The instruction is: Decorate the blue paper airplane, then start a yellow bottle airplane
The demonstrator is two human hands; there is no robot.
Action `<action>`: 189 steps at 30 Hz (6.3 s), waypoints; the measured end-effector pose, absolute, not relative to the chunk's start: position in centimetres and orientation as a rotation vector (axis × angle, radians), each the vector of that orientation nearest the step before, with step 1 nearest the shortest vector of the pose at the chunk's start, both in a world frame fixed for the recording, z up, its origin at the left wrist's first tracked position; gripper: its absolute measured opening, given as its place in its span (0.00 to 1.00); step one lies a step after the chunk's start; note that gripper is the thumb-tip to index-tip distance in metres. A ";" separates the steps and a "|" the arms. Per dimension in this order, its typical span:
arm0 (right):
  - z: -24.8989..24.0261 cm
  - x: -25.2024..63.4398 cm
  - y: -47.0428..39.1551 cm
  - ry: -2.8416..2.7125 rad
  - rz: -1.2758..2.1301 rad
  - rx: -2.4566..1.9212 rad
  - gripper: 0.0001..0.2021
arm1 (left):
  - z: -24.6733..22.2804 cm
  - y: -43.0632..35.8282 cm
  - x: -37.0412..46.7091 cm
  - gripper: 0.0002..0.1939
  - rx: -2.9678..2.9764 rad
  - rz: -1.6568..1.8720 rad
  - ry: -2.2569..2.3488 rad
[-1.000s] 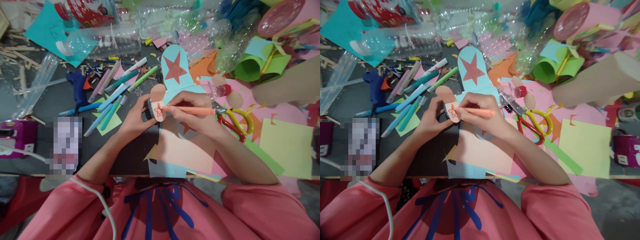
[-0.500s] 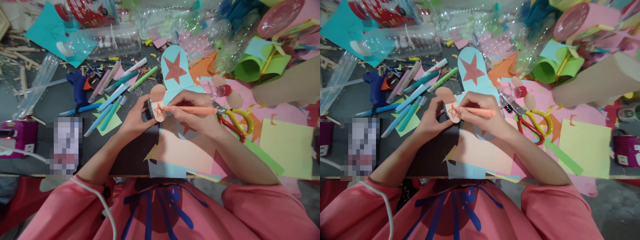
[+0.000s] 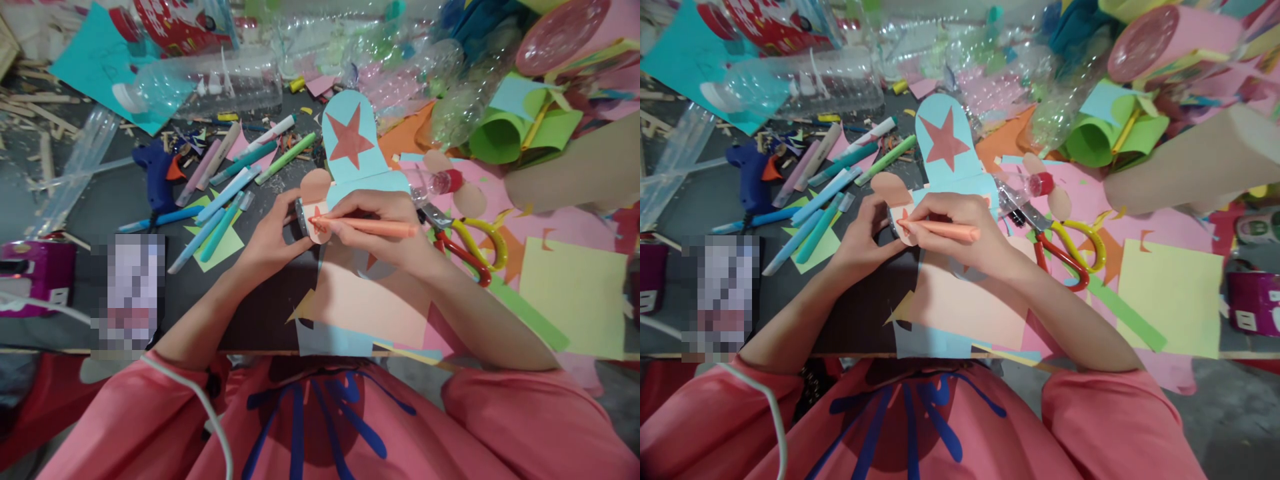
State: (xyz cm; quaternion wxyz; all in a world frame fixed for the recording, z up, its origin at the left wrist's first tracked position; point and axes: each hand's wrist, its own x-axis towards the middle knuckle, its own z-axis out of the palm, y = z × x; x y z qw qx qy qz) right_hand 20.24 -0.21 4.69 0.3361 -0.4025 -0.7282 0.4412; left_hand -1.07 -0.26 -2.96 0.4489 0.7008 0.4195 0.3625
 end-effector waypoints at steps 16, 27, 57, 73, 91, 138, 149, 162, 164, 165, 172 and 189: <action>4.7 20.5 -0.1 -1.924 1.163 -1.029 0.08 | -2.7 -0.3 -1.0 0.32 1.719 0.872 1.061; 4.7 20.4 -0.1 -1.904 1.152 -1.031 0.09 | -2.9 -0.3 -1.1 0.33 1.696 0.887 1.051; 4.7 21.2 -0.1 -1.829 1.074 -1.111 0.15 | -2.6 -0.4 -1.0 0.32 1.701 0.884 1.060; 4.7 21.1 0.0 -1.826 1.105 -1.058 0.11 | -2.7 -0.3 -1.0 0.32 1.689 0.892 1.065; 4.3 21.3 0.0 -1.844 1.034 -1.090 0.13 | -2.5 -0.3 -1.0 0.31 1.711 0.890 1.054; 4.1 20.3 -0.3 -1.924 0.967 -1.043 0.09 | -1.9 -0.3 -1.0 0.35 1.743 0.834 1.146; 4.8 20.6 -0.3 -1.990 0.990 -1.052 0.09 | -2.1 -0.2 -1.1 0.36 1.737 0.842 1.130; 4.5 20.5 -0.2 -1.940 0.973 -1.009 0.09 | -1.9 -0.3 -1.0 0.38 1.731 0.819 1.139; 4.5 20.7 -0.1 -1.969 0.963 -0.981 0.09 | -1.9 -0.2 -1.0 0.38 1.730 0.815 1.133; 4.5 20.7 -0.1 -1.983 0.958 -0.971 0.09 | -1.9 -0.2 -1.0 0.38 1.730 0.817 1.128; 4.8 20.6 -0.3 -1.898 1.060 -1.000 0.09 | -2.0 -0.3 -1.0 0.36 1.742 0.839 1.138; 4.7 20.7 -0.3 -1.953 0.953 -1.036 0.10 | -1.9 -0.2 -1.0 0.37 1.755 0.826 1.134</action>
